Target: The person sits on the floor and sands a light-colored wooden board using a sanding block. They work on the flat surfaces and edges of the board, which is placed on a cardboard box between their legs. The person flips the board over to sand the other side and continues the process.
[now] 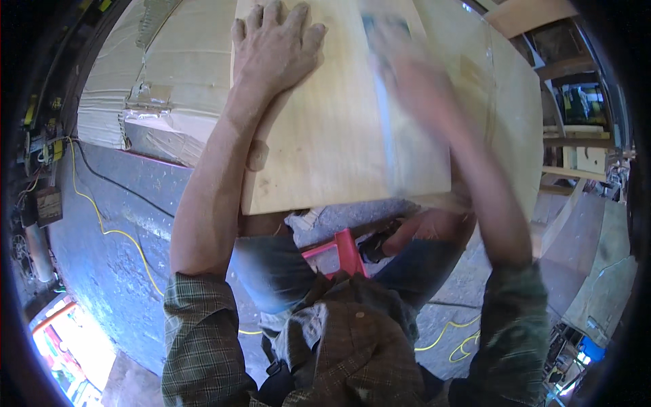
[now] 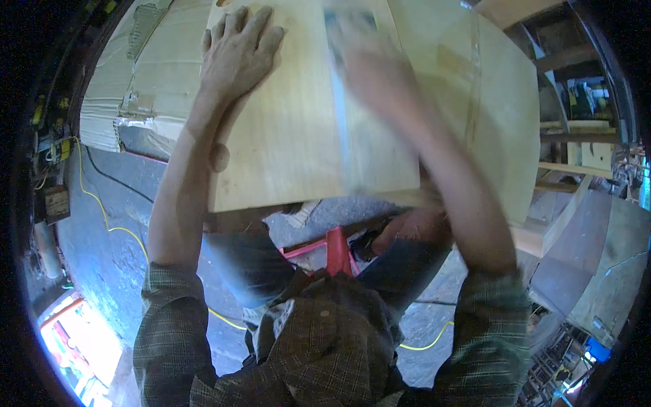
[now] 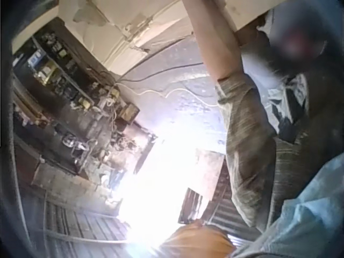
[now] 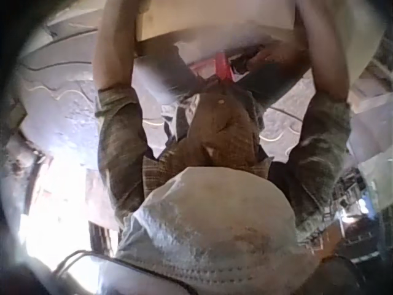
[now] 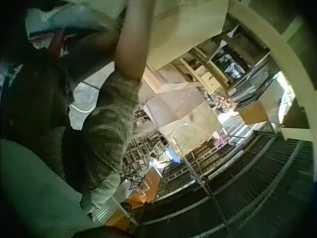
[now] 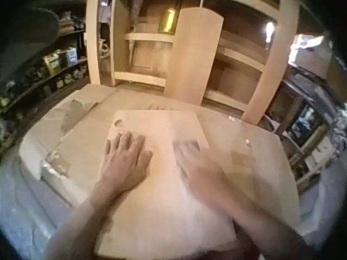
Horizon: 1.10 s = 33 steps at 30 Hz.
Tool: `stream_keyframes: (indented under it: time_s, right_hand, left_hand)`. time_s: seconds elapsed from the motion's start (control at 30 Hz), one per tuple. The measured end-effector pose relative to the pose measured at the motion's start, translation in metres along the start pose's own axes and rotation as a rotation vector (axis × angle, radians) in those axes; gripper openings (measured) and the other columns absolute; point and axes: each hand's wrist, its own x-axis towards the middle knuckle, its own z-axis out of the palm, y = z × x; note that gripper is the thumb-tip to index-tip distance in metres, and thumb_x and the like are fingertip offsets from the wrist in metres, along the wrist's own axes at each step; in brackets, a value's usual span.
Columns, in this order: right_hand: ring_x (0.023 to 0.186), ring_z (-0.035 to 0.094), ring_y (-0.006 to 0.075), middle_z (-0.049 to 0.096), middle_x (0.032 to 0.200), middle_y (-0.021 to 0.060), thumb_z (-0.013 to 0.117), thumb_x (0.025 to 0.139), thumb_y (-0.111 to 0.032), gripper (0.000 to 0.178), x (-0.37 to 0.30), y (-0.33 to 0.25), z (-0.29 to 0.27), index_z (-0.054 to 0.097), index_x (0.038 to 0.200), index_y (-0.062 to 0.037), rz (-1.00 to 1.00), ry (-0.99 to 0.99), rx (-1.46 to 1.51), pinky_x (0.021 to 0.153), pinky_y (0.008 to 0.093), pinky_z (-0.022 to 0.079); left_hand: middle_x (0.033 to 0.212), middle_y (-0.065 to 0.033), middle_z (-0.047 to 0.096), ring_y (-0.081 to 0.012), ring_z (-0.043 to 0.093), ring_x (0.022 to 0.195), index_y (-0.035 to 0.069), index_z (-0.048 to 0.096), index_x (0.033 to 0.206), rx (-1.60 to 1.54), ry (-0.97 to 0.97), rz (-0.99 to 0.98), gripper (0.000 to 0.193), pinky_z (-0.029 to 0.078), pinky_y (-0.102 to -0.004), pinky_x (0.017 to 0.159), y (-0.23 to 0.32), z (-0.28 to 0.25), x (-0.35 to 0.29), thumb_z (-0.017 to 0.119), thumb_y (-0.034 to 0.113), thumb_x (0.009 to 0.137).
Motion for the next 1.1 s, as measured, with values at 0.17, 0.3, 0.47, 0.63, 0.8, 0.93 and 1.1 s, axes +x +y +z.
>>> stream_keyframes:
  time_s: [0.17,0.3,0.47,0.63,0.8,0.93,1.1]
  right_hand:
    - [0.116,0.045,0.0388,0.050,0.122,0.0264,0.040,0.092,-0.028,0.045,0.064,0.033,0.036,0.046,0.124,0.0027,-0.166,0.120,-0.015,0.097,0.0448,0.036]
    - [0.129,0.036,0.0337,0.038,0.139,0.0166,0.050,0.090,-0.027,0.047,-0.060,-0.012,-0.002,0.044,0.133,-0.0081,-0.175,0.024,0.117,0.106,0.0434,0.028]
    - [0.132,0.028,0.0408,0.031,0.144,0.0188,0.052,0.085,-0.022,0.052,-0.153,-0.061,-0.047,0.042,0.135,-0.0074,-0.083,-0.259,0.221,0.108,0.0482,0.023]
    - [0.130,0.030,0.0400,0.035,0.139,0.0223,0.043,0.091,-0.028,0.051,-0.047,-0.012,0.002,0.039,0.134,-0.0005,-0.214,0.017,0.021,0.107,0.0459,0.025]
    - [0.132,0.027,0.0393,0.032,0.141,0.0239,0.036,0.094,-0.034,0.056,0.086,0.045,0.065,0.032,0.136,0.0032,-0.079,0.099,-0.067,0.111,0.0454,0.019]
    - [0.136,0.019,0.0383,0.024,0.146,0.0225,0.030,0.096,-0.039,0.060,-0.009,-0.009,0.022,0.028,0.138,0.0027,-0.190,-0.021,-0.107,0.112,0.0454,0.015]
    - [0.135,0.025,0.0361,0.031,0.144,0.0179,0.050,0.089,-0.031,0.054,-0.144,-0.065,-0.040,0.040,0.136,-0.0057,-0.068,-0.238,0.200,0.109,0.0485,0.021]
  left_hand:
    - [0.124,-0.0204,0.046,-0.0403,0.041,0.114,0.009,0.050,0.123,-0.140,0.016,0.022,0.045,0.029,-0.0525,0.099,0.002,-0.005,0.002,0.046,0.035,0.087]
    - [0.122,-0.0193,0.047,-0.0402,0.042,0.112,0.010,0.050,0.122,-0.108,0.026,0.019,0.044,0.029,-0.0526,0.097,0.002,-0.008,0.000,0.045,0.036,0.087]
    - [0.121,-0.0185,0.047,-0.0401,0.043,0.111,0.010,0.049,0.122,-0.015,0.018,0.043,0.043,0.030,-0.0530,0.097,-0.001,-0.003,-0.006,0.045,0.034,0.087]
    - [0.121,-0.0182,0.047,-0.0400,0.042,0.112,0.012,0.050,0.121,0.019,0.057,0.064,0.039,0.032,-0.0534,0.095,-0.005,0.007,-0.006,0.045,0.031,0.088]
    - [0.123,-0.0187,0.046,-0.0398,0.042,0.113,0.013,0.051,0.121,0.053,0.001,0.194,0.037,0.033,-0.0544,0.095,0.006,0.003,0.002,0.044,0.029,0.088]
    - [0.122,-0.0183,0.047,-0.0397,0.042,0.112,0.014,0.051,0.121,0.119,0.046,0.128,0.037,0.033,-0.0547,0.094,-0.007,-0.003,-0.006,0.044,0.030,0.089]
    - [0.123,-0.0199,0.046,-0.0420,0.041,0.114,0.010,0.049,0.123,0.017,0.035,0.077,0.041,0.031,-0.0564,0.096,0.002,0.000,-0.005,0.043,0.033,0.089]
